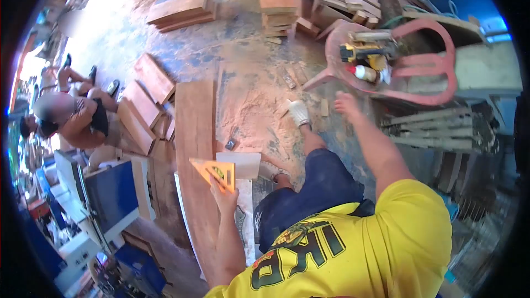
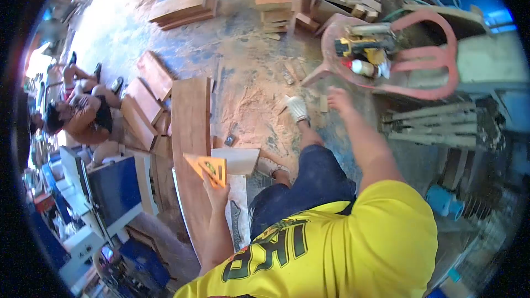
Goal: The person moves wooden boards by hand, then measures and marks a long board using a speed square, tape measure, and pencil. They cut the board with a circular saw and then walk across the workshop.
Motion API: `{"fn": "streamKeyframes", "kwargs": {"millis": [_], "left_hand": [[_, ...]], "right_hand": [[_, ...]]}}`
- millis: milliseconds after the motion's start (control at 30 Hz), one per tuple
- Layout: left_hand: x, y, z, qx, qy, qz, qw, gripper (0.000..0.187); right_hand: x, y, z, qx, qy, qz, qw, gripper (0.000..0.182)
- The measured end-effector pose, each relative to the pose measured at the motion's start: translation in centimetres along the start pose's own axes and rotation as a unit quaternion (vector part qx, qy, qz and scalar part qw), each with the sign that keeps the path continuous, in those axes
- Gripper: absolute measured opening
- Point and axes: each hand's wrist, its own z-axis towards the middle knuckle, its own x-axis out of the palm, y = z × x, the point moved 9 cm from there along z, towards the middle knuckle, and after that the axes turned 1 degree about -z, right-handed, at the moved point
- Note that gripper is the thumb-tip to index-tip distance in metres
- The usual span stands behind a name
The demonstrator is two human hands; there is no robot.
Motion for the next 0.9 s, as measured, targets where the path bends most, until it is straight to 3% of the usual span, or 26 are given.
{"fn": "streamKeyframes", "kwargs": {"millis": [33, 100, 133, 167, 200, 233, 267, 333, 400, 467, 533, 600, 633, 667, 733, 833, 900], "left_hand": [[0.5, -1.1, 2.1, 0.042, -0.013, 0.024, 0.999, 0.102], [2.5, -5.4, 7.6, -0.025, 0.042, -0.176, 0.983, 0.099], [4.8, -2.7, 9.5, 0.001, -0.012, -0.217, 0.976, 0.096], [6.1, -4.2, 12.3, 0.015, -0.019, -0.256, 0.966, 0.096], [6.6, -4.4, 14.2, 0.017, -0.029, -0.137, 0.99, 0.1], [7.2, -4.8, 16.1, 0.016, -0.04, -0.016, 0.999, 0.104], [7.4, -6.1, 17.8, -0.003, -0.054, 0.068, 0.996, 0.109], [7.5, -6.3, 19.7, -0.042, -0.075, 0.086, 0.993, 0.11], [7.7, -6.5, 21.9, -0.064, -0.083, 0.099, 0.99, 0.112], [7.5, -5.1, 22.9, -0.129, -0.081, 0.105, 0.983, 0.115], [7.2, -3.8, 24.4, -0.133, -0.078, 0.13, 0.979, 0.116], [7.2, -3.8, 25.4, -0.132, -0.062, 0.178, 0.973, 0.117], [6.9, -3.8, 25.8, -0.18, -0.033, 0.182, 0.966, 0.108], [6.5, -3.9, 26.1, -0.189, -0.04, 0.176, 0.965, 0.108], [6.0, -3.9, 26.5, -0.189, -0.012, 0.31, 0.932, 0.098], [5.5, -4.2, 27.0, -0.144, -0.047, 0.327, 0.933, 0.086], [5.1, -4.3, 27.1, -0.124, -0.062, 0.346, 0.928, 0.084]], "right_hand": [[-4.1, -1.6, 5.0, -0.02, -0.012, 0.063, 0.998, 0.035], [-10.5, -0.8, 11.4, 0.013, -0.105, 0.193, 0.975, 0.033], [-15.8, -0.4, 18.5, -0.155, -0.163, -0.081, 0.971, 0.035], [-15.4, 1.2, 21.8, -0.13, -0.043, 0.236, 0.962, 0.042], [-14.2, 4.0, 19.9, -0.073, -0.04, 0.386, 0.919, 0.054], [-16.7, 3.5, 22.4, -0.068, -0.123, 0.364, 0.921, 0.068], [-18.0, 2.1, 23.3, 0.078, -0.261, 0.379, 0.885, 0.074], [-18.5, 3.6, 26.7, 0.009, -0.223, 0.426, 0.877, 0.069], [-15.8, 8.7, 24.8, -0.053, -0.173, 0.477, 0.86, 0.06], [-17.0, 7.1, 27.2, -0.048, -0.193, 0.477, 0.856, 0.05], [-18.3, 5.5, 28.4, -0.045, -0.235, 0.477, 0.846, 0.04], [-24.5, 2.4, 32.4, -0.203, -0.235, 0.245, 0.918, 0.028], [-22.6, 3.7, 29.9, -0.086, -0.252, 0.335, 0.904, 0.026], [-20.6, 5.9, 26.9, -0.024, -0.261, 0.352, 0.899, 0.025], [-16.7, 11.2, 19.3, 0.059, -0.268, 0.319, 0.907, 0.021], [-17.2, 10.4, 17.2, 0.048, -0.098, 0.224, 0.968, 0.017], [-11.5, 14.2, 9.3, 0.078, -0.12, 0.135, 0.98, 0.017]]}}
